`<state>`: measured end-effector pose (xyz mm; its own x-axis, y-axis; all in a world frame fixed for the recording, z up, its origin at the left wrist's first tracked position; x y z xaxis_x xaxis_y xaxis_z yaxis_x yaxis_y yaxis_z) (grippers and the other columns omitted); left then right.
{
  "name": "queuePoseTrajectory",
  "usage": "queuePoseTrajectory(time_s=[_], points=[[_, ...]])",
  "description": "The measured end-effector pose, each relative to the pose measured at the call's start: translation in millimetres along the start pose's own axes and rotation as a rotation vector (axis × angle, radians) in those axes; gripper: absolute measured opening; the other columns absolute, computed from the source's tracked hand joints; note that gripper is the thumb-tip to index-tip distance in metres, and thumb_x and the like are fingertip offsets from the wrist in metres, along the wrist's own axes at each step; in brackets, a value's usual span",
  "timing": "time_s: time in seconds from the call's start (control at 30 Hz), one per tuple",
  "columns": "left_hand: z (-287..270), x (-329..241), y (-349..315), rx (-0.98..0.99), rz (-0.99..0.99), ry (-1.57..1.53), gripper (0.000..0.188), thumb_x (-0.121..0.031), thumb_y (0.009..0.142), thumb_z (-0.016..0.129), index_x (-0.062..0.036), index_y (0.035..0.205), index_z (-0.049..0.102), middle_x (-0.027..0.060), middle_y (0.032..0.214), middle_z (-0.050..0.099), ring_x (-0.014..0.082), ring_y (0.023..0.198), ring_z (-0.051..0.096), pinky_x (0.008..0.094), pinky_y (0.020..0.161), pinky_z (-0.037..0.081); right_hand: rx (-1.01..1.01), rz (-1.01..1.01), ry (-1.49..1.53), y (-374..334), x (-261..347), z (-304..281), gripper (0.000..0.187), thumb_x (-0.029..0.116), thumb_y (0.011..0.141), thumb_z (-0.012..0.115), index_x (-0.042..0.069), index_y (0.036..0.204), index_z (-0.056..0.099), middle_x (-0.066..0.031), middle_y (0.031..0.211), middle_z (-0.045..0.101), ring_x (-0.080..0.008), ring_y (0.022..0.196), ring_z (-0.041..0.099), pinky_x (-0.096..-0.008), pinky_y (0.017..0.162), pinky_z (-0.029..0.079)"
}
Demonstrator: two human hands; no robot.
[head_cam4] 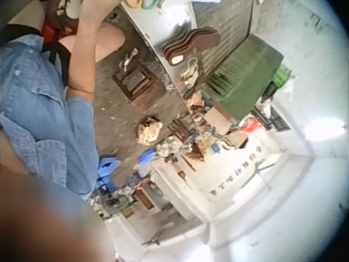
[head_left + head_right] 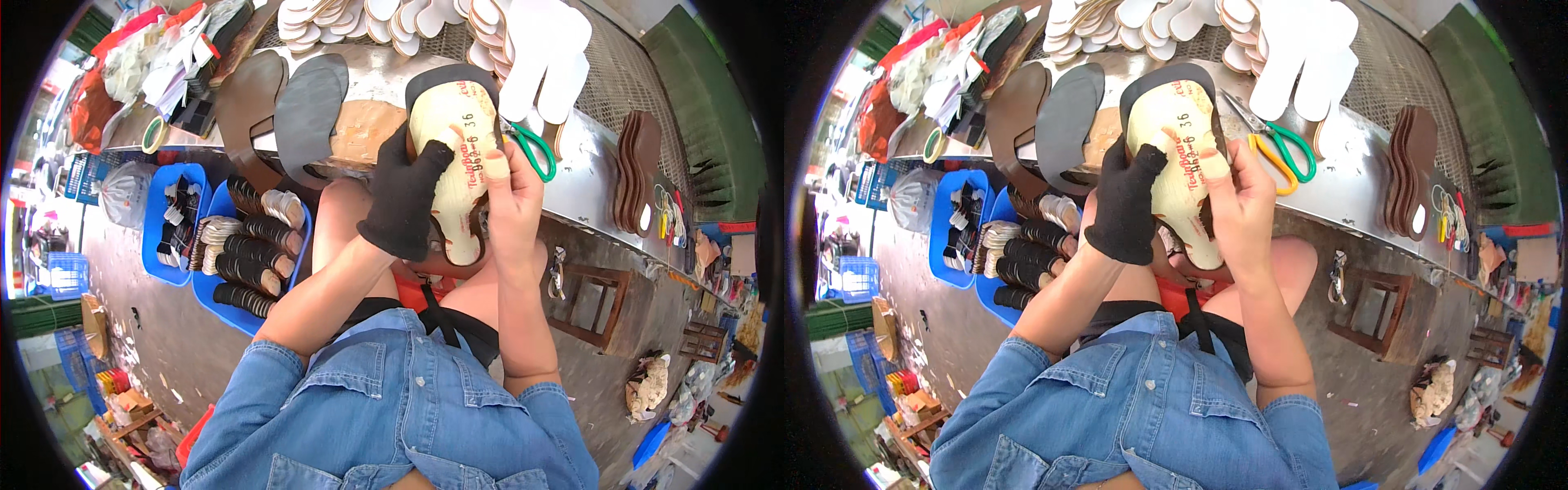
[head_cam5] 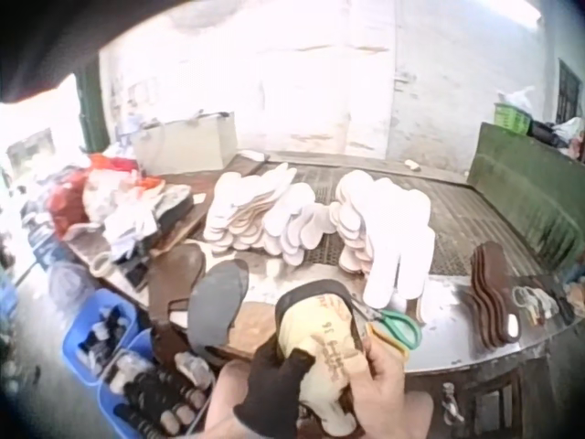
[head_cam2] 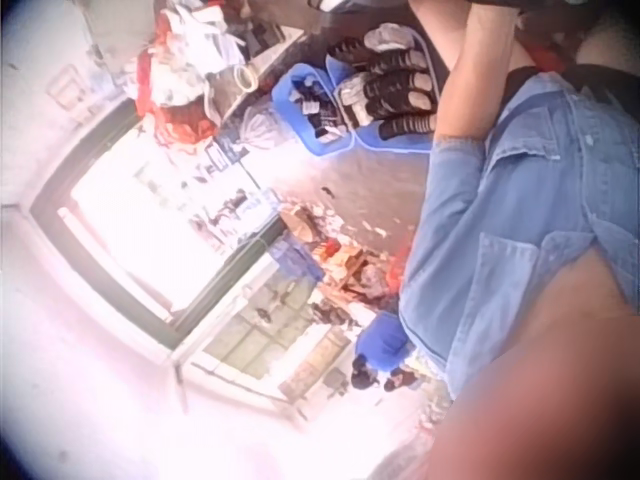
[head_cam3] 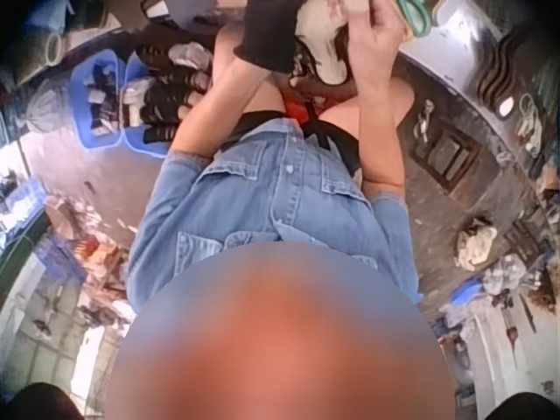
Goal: Cutting and assembling components for shoe soles in a manufacturing setting.
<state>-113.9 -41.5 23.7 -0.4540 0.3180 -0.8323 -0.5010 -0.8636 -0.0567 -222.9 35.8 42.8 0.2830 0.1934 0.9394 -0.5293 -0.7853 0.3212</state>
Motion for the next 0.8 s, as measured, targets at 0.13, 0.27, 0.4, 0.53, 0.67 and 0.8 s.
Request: queuePoseTrajectory(time_s=[0.13,0.27,0.4,0.53,0.67,0.8], points=[[-4.6,9.9,7.1,0.009,-0.062,-0.156,0.031,-0.013,0.085,0.057,0.0039,0.11,0.054,0.0103,0.096,0.062,0.0161,0.08,0.063,0.028,0.069,0.052,0.028,0.265,0.628,-3.5,-14.5,9.8,0.018,0.014,0.088,0.058,0.0,0.097,0.054,-0.0016,0.087,0.058,-0.0084,0.079,0.054,-0.023,0.072,0.044],[-9.3,19.3,16.1,0.046,-0.078,-0.223,0.033,-0.015,0.085,0.057,0.0033,0.112,0.052,0.0106,0.097,0.062,0.0181,0.083,0.063,0.0296,0.071,0.053,0.159,0.065,0.254,-4.0,7.5,16.3,0.029,0.011,0.082,0.065,0.0,0.105,0.052,-0.0039,0.096,0.057,-0.0083,0.084,0.054,-0.0231,0.075,0.045],[-13.3,23.3,20.7,0.075,-0.174,-0.38,0.036,-0.02,0.087,0.056,0.0015,0.115,0.051,0.0125,0.101,0.062,0.0208,0.085,0.063,0.0311,0.074,0.053,0.392,0.278,0.386,-21.7,-4.1,13.8,0.035,0.008,0.08,0.064,-0.001,0.112,0.051,-0.0069,0.098,0.058,-0.0122,0.086,0.058,-0.0273,0.074,0.05],[-14.2,24.7,18.3,0.051,-0.209,-0.344,0.038,-0.025,0.088,0.056,-0.0006,0.116,0.051,0.0103,0.102,0.062,0.019,0.088,0.063,0.0316,0.076,0.053,0.494,0.433,0.552,-41.5,-10.4,18.6,0.035,0.012,0.086,0.058,-0.003,0.116,0.048,-0.0091,0.097,0.059,-0.0134,0.084,0.06,-0.0269,0.071,0.052],[-9.1,19.7,13.1,0.046,-0.205,-0.349,0.038,-0.03,0.088,0.056,-0.0023,0.114,0.051,0.008,0.101,0.062,0.0175,0.086,0.063,0.0302,0.073,0.053,0.614,0.56,0.756,-61.5,-10.6,30.6,0.041,0.017,0.089,0.056,-0.003,0.123,0.044,-0.0089,0.094,0.059,-0.0126,0.081,0.06,-0.0274,0.07,0.054],[-6.9,43.3,31.6,0.113,-0.179,-0.052,0.049,-0.043,0.093,0.044,-0.0077,0.127,0.042,0.0073,0.103,0.058,0.018,0.082,0.059,0.0311,0.07,0.05,0.285,0.454,0.4,-49.8,-11.6,-2.1,0.049,0.011,0.087,0.058,-0.003,0.13,0.038,-0.0066,0.092,0.058,-0.0103,0.083,0.056,-0.0249,0.066,0.053]])
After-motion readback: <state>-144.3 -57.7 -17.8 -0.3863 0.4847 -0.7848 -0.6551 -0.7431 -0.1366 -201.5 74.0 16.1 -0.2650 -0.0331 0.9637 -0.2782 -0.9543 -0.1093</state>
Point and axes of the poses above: each hand's wrist, its own y-axis towards the middle knuckle, its own z-axis out of the palm, x = y × z, the point moved 9 cm from there along y, towards the middle knuckle
